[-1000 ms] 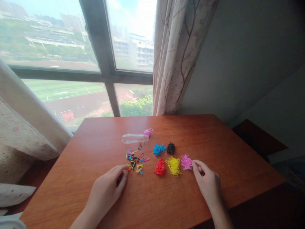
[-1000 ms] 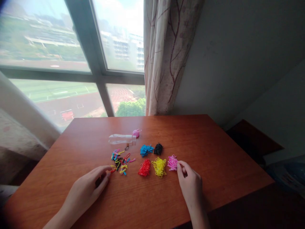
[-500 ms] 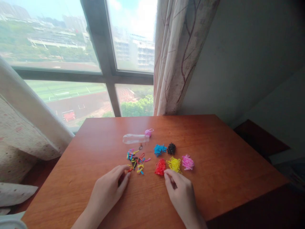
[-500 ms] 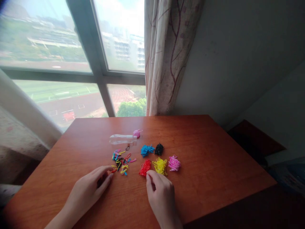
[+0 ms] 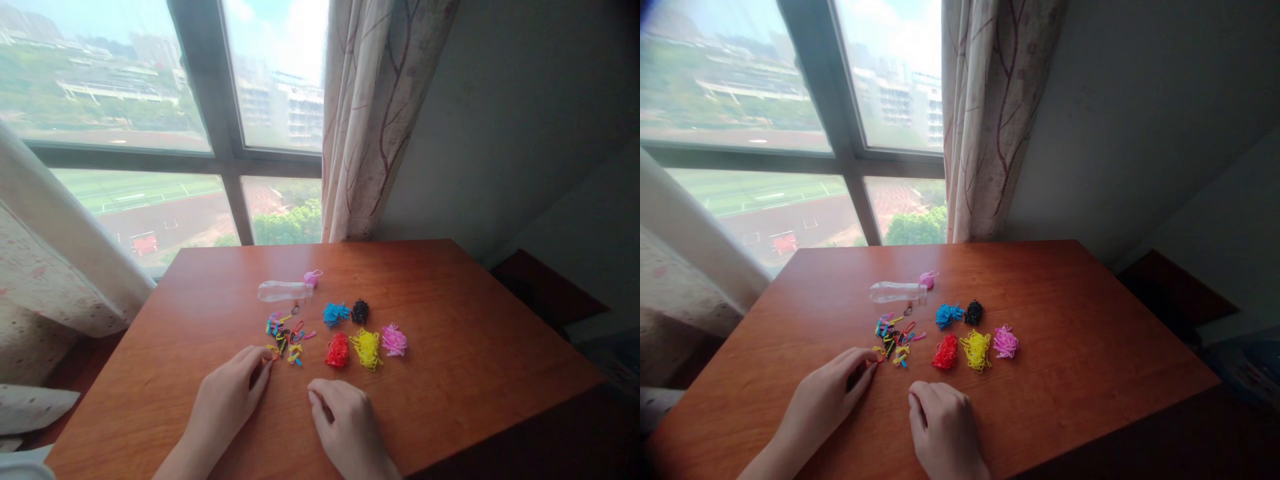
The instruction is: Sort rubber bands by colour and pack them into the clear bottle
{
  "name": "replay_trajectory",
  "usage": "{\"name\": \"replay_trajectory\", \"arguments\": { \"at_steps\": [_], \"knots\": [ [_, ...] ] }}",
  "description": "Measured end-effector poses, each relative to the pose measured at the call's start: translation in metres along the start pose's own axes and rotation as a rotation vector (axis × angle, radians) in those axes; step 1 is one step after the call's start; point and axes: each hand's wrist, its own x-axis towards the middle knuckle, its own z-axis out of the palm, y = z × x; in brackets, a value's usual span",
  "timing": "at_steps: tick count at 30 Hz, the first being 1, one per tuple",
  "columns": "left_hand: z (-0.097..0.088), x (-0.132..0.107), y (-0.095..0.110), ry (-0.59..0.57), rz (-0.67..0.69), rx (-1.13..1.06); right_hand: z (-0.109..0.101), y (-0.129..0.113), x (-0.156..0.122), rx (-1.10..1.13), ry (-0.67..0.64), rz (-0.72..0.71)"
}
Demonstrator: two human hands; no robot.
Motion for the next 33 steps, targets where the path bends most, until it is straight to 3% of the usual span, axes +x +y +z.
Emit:
{"name": "replay_trajectory", "arguments": {
  "at_steps": [8,11,18,27,33],
  "knots": [
    [0.002,0.001,-0.008,0.050,0.029,-0.072,0.000,-0.002,-0.001,-0.050,-0.038,-0.020],
    [0.002,0.001,-0.008,0.072,0.103,-0.162,-0.001,-0.002,0.000,-0.047,-0.032,-0.026],
    [-0.001,0.006,0.017,0.000,0.307,-0.309,0.001,-0.002,0.001,-0.101,-0.051,-0.048],
    [-0.006,0.046,0.069,-0.151,0.476,-0.012,0.003,-0.001,0.000,-0.162,-0.043,-0.066],
    [-0.003,0.059,0.081,-0.255,0.573,0.221,0.004,0.000,-0.001,-0.160,-0.052,-0.061]
  ]
}}
